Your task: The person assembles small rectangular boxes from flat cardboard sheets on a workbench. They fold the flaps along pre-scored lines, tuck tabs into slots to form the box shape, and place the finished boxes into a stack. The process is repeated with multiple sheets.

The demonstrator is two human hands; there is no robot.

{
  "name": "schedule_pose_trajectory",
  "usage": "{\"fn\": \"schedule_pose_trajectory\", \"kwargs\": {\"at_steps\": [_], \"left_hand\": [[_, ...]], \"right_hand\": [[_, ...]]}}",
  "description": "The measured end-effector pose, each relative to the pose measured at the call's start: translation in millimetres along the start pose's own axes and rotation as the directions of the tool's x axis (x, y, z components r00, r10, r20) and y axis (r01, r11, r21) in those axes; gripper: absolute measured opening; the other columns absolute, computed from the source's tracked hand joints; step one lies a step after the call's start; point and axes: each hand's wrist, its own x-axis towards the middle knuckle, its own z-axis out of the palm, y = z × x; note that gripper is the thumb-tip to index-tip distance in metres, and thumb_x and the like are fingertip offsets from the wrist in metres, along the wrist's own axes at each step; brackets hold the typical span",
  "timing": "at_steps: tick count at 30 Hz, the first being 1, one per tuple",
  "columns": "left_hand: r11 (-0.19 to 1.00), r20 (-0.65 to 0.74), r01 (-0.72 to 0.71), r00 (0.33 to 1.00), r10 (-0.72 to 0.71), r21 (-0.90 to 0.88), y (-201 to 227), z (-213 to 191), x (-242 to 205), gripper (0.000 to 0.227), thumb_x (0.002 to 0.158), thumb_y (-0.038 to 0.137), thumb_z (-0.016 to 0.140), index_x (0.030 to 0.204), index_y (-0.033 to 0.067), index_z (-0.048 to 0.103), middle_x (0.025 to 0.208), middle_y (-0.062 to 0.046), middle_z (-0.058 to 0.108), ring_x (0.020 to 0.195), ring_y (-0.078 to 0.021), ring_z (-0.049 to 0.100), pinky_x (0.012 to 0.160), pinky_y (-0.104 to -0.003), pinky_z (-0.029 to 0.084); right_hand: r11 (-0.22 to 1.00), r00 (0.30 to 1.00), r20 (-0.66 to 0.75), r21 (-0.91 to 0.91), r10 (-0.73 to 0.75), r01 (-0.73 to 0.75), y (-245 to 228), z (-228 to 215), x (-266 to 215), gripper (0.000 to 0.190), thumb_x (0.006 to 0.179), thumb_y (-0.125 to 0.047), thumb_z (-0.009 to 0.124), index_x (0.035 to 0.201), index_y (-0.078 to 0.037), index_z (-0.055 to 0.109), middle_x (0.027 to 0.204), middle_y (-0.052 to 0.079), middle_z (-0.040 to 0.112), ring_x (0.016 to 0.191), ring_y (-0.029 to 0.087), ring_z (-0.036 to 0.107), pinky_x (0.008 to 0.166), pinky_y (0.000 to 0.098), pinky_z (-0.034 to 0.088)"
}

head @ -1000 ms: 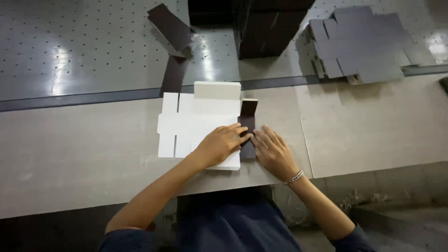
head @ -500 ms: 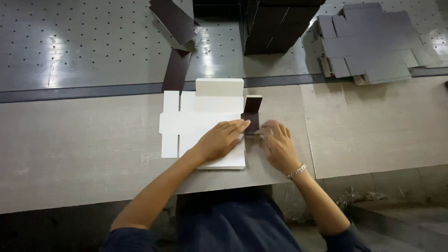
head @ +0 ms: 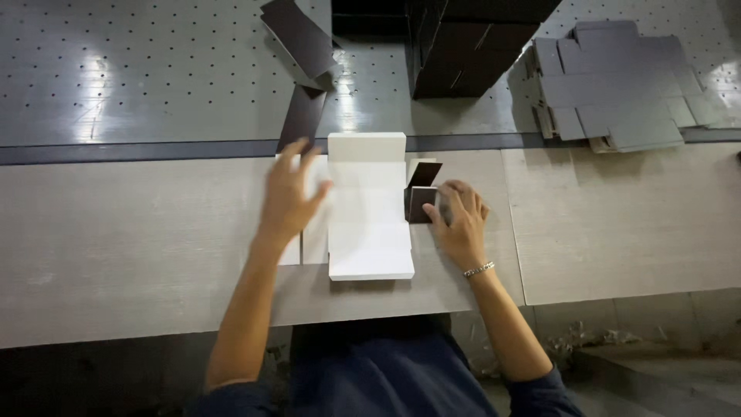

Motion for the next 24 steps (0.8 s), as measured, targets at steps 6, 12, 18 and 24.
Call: {"fn": "schedule_pose_trajectory", "kwargs": {"at_steps": [6,12,18,24], "left_hand": [[0.999,0.255,-0.012,0.967,0.004,0.03,-28,-23,-64,0.028,0.087,0.018,0.069,0.112,0.0075,0.072,0.129,-0.012,0.065,0.132,-0.0331,0.057,0.114,-0.046,0.041],[0.951,0.528,-0.137,0.849,-0.031,0.277,40,-39,-85,0.079,0.074,0.078,0.064,0.141,0.0348,0.061,0.133,-0.003,0.061,0.135,-0.0338,0.048,0.113,-0.06,0.031],[0.925,0.399,-0.377,0.856,0.328,0.047,91,9,-117,0.074,0.082,0.073,0.062,0.12,0.0095,0.066,0.11,-0.009,0.062,0.121,-0.029,0.054,0.109,-0.053,0.036],[0.862,0.53,-0.405,0.68,0.506,-0.304,97,-36,-95,0.088,0.07,0.066,0.082,0.137,0.0163,0.054,0.159,-0.023,0.034,0.15,-0.0409,0.028,0.121,-0.055,0.022]], "right_hand": [[0.936,0.967,-0.225,0.349,0.12,-0.035,17,7,-3,0.036,0.097,-0.021,0.073,0.127,-0.009,0.057,0.125,0.012,0.055,0.119,0.028,0.057,0.096,0.0398,0.045],[0.938,0.766,-0.568,-0.031,-0.301,0.346,-4,-48,-15,0.071,0.092,-0.055,0.07,0.13,0.004,0.056,0.135,0.027,0.047,0.128,0.045,0.042,0.101,0.0519,0.038],[0.664,0.681,0.491,-0.243,-0.544,0.707,-54,-54,-90,0.151,0.04,-0.087,0.087,0.163,-0.026,0.025,0.165,0.024,0.02,0.149,0.05,0.017,0.117,0.0577,0.021],[0.773,0.677,0.418,0.111,-0.606,0.624,-13,-55,-100,0.086,0.081,-0.039,0.082,0.155,-0.023,0.04,0.166,0.014,0.024,0.156,0.037,0.012,0.126,0.0535,0.014]]}}
